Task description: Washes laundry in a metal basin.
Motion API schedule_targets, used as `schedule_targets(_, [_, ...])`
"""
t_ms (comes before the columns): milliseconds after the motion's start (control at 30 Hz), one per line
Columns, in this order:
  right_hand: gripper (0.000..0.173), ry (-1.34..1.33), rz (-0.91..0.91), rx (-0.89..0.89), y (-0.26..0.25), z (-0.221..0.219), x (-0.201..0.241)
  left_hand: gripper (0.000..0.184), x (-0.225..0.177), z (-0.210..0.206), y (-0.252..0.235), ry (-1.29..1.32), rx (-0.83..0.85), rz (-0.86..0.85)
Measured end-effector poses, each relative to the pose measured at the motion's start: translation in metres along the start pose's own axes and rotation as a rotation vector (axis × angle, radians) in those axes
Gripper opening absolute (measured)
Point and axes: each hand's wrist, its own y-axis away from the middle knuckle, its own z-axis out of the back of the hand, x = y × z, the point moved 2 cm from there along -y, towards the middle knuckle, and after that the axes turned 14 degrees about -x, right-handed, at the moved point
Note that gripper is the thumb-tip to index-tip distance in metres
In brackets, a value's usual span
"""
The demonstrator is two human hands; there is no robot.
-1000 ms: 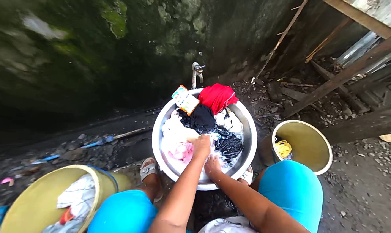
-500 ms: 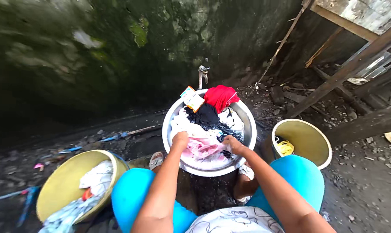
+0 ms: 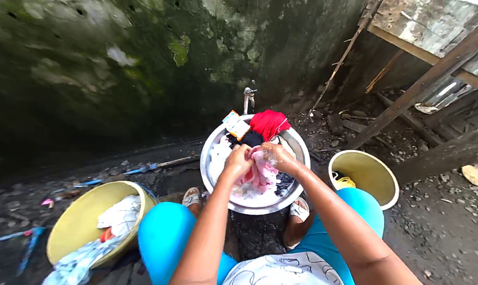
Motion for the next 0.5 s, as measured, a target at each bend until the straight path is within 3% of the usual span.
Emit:
schedule_targets(133, [0.025, 0.065, -0.001, 0.135, 0.009, -0.006, -0.005, 0.037, 0.023, -0.043, 0.013, -0.060, 0.126, 0.113])
schedule_targets(267, [0.027, 0.036, -0.158, 0.171, 0.026, 0.008, -0.038, 0.034, 0.030, -0.042, 0.019, 0.069, 0.215, 0.183])
schedule_targets(400, [0.040, 0.019, -0.341, -0.012, 0.035, 0.006, -0.066, 0.033, -0.015, -0.020, 0.013, 0.294, 0.096, 0.225])
schedule_targets(500, [0.036, 0.043, -0.376, -0.158, 0.033, -0.010, -0.048, 0.029, -0.061, -0.003, 0.014, 0.320, 0.012, 0.164])
